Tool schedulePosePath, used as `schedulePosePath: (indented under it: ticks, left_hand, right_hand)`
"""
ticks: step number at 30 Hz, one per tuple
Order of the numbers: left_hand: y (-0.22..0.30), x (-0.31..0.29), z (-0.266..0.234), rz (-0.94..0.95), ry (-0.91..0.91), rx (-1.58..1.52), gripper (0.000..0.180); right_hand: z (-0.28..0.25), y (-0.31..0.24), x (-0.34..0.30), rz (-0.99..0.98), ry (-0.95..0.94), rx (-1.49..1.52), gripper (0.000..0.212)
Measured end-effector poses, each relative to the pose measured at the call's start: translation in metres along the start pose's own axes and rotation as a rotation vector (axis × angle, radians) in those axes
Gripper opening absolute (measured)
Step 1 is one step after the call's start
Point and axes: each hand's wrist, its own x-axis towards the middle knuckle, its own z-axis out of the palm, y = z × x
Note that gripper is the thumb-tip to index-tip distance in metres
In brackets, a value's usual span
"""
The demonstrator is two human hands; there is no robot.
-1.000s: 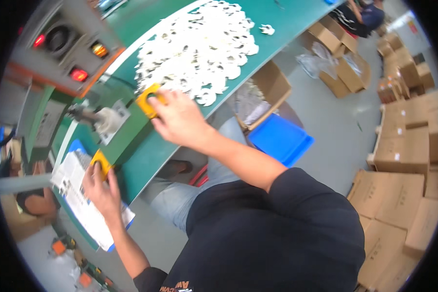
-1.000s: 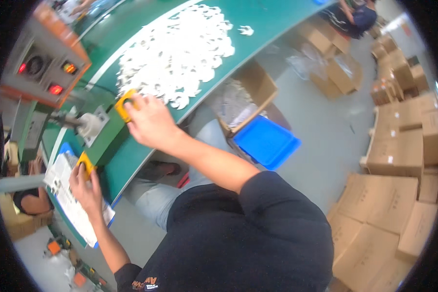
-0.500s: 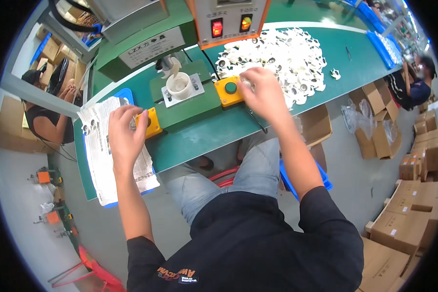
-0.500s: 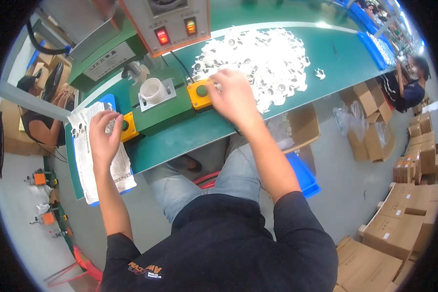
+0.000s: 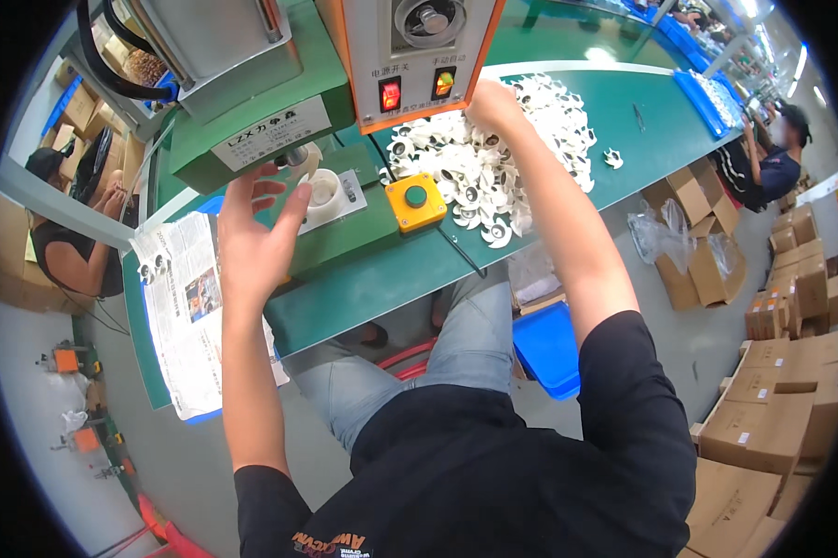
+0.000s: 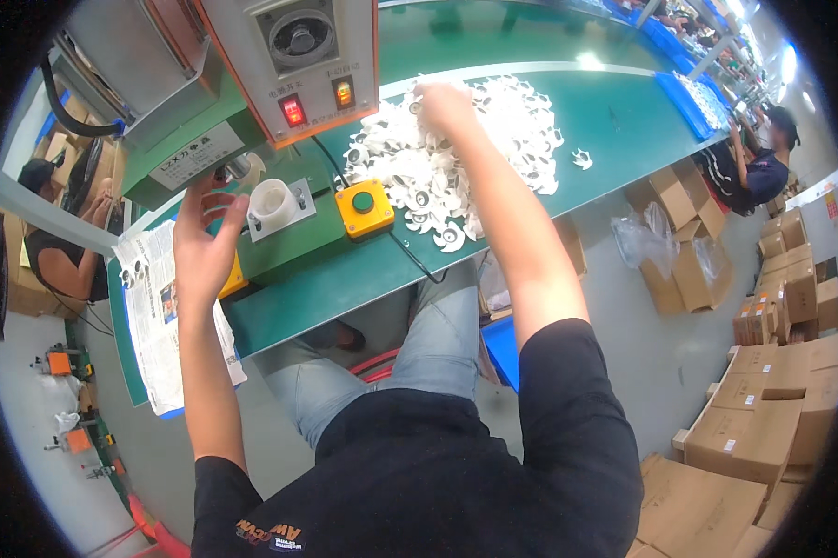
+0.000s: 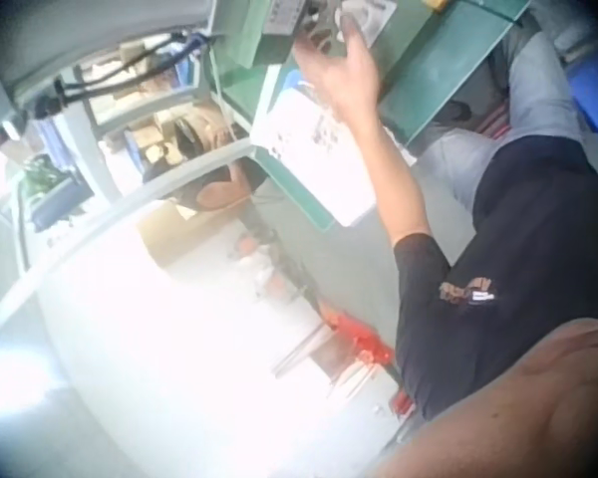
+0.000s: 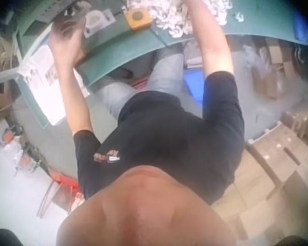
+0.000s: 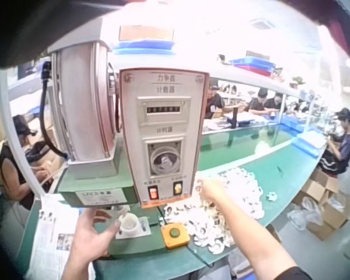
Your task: Assemble small components using a press machine at a factory workstation.
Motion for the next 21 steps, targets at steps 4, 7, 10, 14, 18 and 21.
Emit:
schedulePosePath:
  ticks: [4,7,10,14,18,21]
  left_hand:
    - [0.000,0.006,0.009,-0.026,-0.013,0.006,0.051]
    - [-0.020,0.014,0.019,-0.042,0.012,-0.022,0.047]
    - [-0.020,0.026,0.018,-0.082,-0.013,0.113,0.040]
    - [-0.015,0.031,0.029,-0.153,0.061,-0.007,0.047]
    - [-0.024,0.027,0.029,-0.061,-0.016,0.272,0.049]
    - [-0.025,0.006,0.028,0.214,-0.007,0.400,0.041]
  right_hand:
    - [-0.004,0.004,-0.011,0.050,-0.013,0.189,0.039]
    - [0.016,0.036,-0.001,-0.017,0.065,0.236,0.035]
    - [0.007,0.032,0.005,-0.015,-0.005,0.193,0.027]
    - [-0.021,0.012,-0.013,0.050,-0.070,0.284,0.023]
    - [-0.014,0.007,-0.021,0.076,0.130,0.170,0.034]
    - [-0.005,0.025,-0.010,0.035,0.163,0.360,0.043]
